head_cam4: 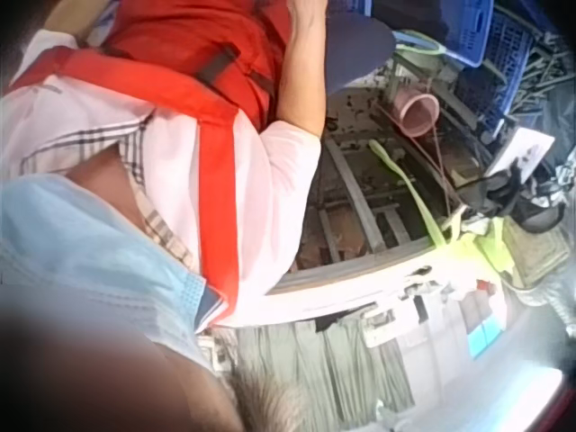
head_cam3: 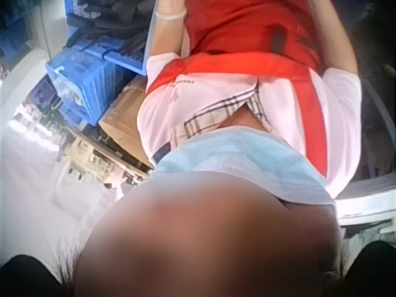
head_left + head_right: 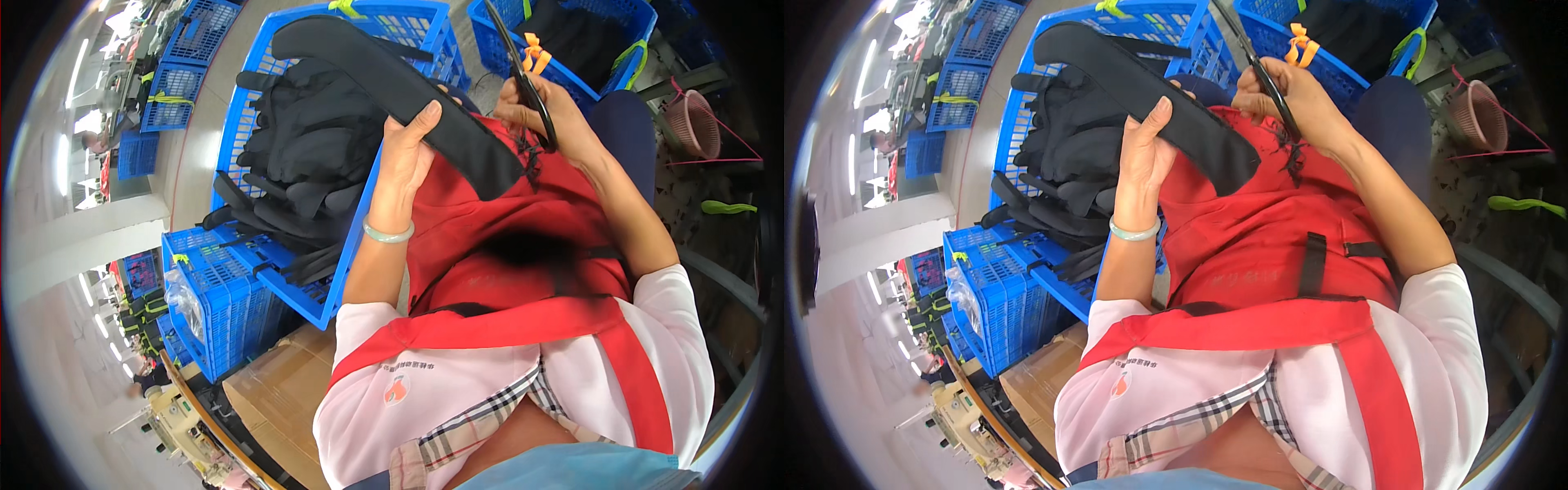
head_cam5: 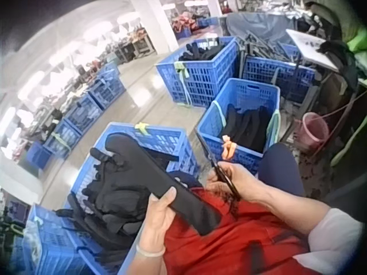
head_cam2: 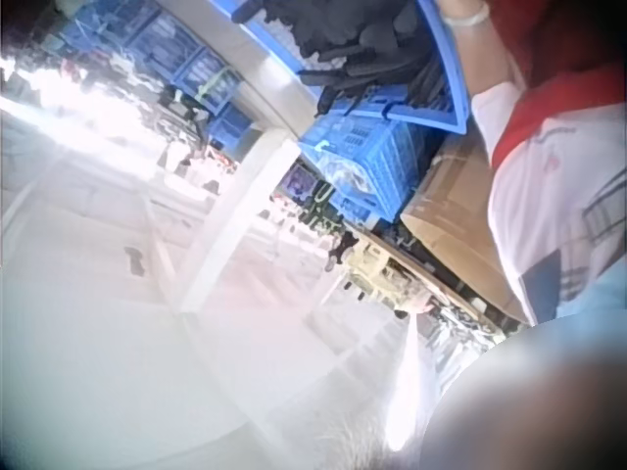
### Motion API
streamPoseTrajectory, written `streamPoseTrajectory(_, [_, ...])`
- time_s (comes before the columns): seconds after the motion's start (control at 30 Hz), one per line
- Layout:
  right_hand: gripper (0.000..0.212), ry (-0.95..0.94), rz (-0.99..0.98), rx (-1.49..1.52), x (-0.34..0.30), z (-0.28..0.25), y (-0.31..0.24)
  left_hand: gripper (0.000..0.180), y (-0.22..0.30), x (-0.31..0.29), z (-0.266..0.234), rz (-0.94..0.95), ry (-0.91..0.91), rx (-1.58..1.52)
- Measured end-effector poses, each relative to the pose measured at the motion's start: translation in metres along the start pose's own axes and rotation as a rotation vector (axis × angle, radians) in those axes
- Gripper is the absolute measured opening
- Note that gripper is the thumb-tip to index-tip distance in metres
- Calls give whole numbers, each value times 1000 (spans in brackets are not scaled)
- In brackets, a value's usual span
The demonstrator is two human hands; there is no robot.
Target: Trimming excess thread and finishing the edges of black padded backpack straps using large scissors.
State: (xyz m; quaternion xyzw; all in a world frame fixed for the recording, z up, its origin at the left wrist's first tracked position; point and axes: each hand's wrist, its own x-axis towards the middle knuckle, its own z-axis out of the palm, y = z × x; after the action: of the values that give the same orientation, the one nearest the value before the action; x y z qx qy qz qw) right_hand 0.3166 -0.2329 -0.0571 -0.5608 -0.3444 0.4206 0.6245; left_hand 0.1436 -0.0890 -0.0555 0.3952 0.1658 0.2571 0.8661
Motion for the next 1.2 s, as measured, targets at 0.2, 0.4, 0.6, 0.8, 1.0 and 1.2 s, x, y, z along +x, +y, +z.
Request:
streamPoseTrajectory(0.2, [26, -150, 6, 85, 1, 18, 10, 31, -11, 0, -7, -4, -38, 8])
streamPoseTrajectory(0.4, [31, -113, 28, -224, -10, 26, 21, 33, -34, -7, -12, 59, 36, 60])
streamPoseTrajectory(0.6, [28, -258, 220, -172, -36, 20, 27, 27, 21, 2, -20, 179, 152, -15])
streamPoseTrajectory(0.8, [33, -203, 158, -259, -36, 27, 17, 22, 21, 0, -12, 236, 114, 45])
streamPoseTrajectory(1.0, [48, -235, 198, -385, -30, 27, 3, 22, 18, -7, -1, 194, 70, 76])
streamPoseTrajectory(1.2, [41, -127, -94, -301, -25, 29, 18, 23, 27, -5, 0, 228, 46, 90])
